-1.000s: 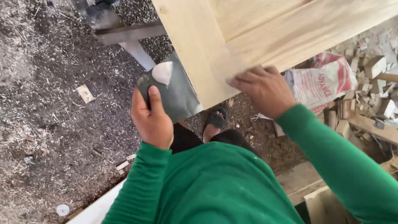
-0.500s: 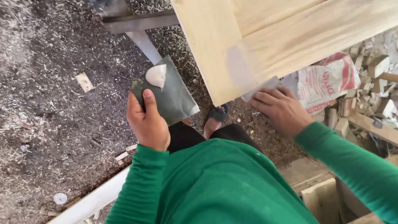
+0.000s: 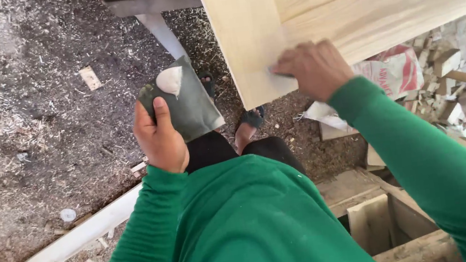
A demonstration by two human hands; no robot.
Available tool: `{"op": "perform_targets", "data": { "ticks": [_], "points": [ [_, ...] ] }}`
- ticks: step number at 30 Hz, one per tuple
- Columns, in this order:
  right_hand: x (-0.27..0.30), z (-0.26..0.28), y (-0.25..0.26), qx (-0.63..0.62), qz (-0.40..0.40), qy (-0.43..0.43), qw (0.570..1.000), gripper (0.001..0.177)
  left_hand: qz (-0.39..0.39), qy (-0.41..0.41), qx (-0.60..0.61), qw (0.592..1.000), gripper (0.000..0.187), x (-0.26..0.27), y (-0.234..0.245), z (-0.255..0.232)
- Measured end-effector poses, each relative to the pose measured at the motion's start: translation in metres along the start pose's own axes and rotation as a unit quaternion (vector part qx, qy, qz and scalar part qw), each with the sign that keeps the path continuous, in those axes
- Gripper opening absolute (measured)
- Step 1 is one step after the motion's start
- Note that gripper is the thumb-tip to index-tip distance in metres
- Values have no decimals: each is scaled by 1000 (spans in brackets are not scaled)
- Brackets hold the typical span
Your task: The person prepares a wooden door panel by holding sandpaper in one hand and applying putty to the panel with the other, occasionally scraping excess putty from the sandpaper. The person then taps the sandpaper against a polybag before placing it down.
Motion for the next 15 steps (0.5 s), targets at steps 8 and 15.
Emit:
{"op": "perform_targets", "data": {
  "ticks": [8,15],
  "points": [
    [85,18,-15,22,-1,1,1000,39,9,-28,-57,998,20,8,-14,5],
    [117,4,-72,36,-113,-45,992,48,2,-9,-9,1000,23,23,-21,16]
  ]
}}
Point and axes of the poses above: each hand's wrist, its own x-axis away from the middle knuckle, its own y-axis out of the back of the hand, z = x × y, the point moved 6 cm from there along -x, towards the middle knuckle, and after that the axes turned 4 degrees about z, right-handed, at the moved point
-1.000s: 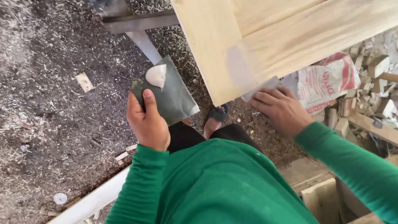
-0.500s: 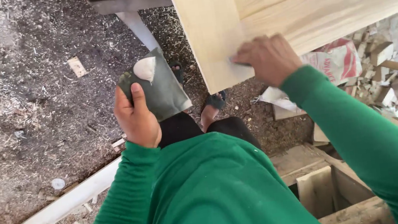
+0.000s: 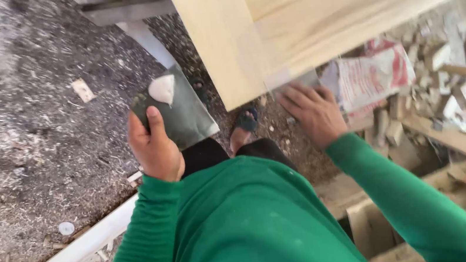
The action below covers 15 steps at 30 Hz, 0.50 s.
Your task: The person prepares a wooden door panel by holding sandpaper in one hand and applying putty to the panel with the other, occasionally scraping excess putty from the sandpaper. The person then taps the sandpaper against a polybag before placing it down.
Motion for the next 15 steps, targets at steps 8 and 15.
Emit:
{"op": "perform_targets", "data": {
  "ticks": [8,15],
  "points": [
    [-27,0,17,-18,17,41,999,65,4,1,32,999,27,19,4,-9],
    [-55,6,27,1,118,33,992,45,-5,7,6,1000,26,21,-3,-15]
  ]
}}
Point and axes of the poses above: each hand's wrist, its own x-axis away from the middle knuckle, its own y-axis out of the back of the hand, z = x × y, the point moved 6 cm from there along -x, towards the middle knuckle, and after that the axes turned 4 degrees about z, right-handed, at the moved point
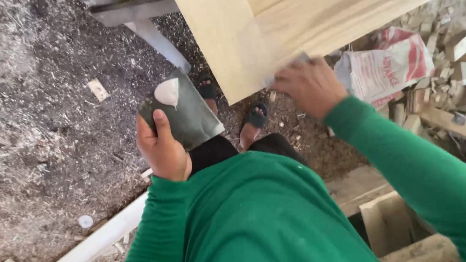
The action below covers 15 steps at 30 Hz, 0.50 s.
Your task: The person prepares a wooden door panel by holding sandpaper in one hand and applying putty to the panel with the other, occasionally scraping excess putty from the sandpaper. The person then taps the sandpaper against a polybag before placing it down.
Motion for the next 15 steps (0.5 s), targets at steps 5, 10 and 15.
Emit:
{"op": "perform_targets", "data": {
  "ticks": [5,10,15],
  "points": [
    [77,13,-34,47,82,-6,995,47,26,35,68,997,27,4,-14,17],
    [140,44,38,-347,-327,-34,879,54,13,249,210,945,32,33,-70,54],
    [180,82,55,-329,-463,62,821,33,113,301,284,903,33,70,-150,18]
  ]
}}
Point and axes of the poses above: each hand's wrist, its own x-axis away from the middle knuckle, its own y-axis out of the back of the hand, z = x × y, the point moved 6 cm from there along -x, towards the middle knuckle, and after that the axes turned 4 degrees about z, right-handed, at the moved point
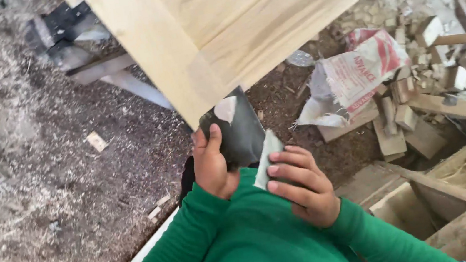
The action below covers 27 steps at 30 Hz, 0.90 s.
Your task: The person prepares a wooden door panel by holding sandpaper in one hand and applying putty to the panel with the other, occasionally scraping excess putty from the sandpaper. The person then taps the sandpaper against a polybag before placing it down.
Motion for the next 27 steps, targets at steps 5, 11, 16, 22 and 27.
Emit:
{"op": "perform_targets", "data": {
  "ticks": [5,11,16,22,27],
  "points": [
    [34,-51,59,104,-37,32,993,33,65,105,33,992,32,27,-55,39],
    [40,-58,130,228,-6,-142,963,44,196,-113,-239,945,28,25,-99,31],
    [-34,6,146,343,130,-59,928,43,223,-134,-422,869,31,11,-134,29],
    [-65,-15,144,358,203,-53,910,42,305,-123,-416,848,32,4,-183,31],
    [-61,-44,152,319,189,-89,924,38,256,-155,-442,846,28,-30,-191,46]
  ]
}}
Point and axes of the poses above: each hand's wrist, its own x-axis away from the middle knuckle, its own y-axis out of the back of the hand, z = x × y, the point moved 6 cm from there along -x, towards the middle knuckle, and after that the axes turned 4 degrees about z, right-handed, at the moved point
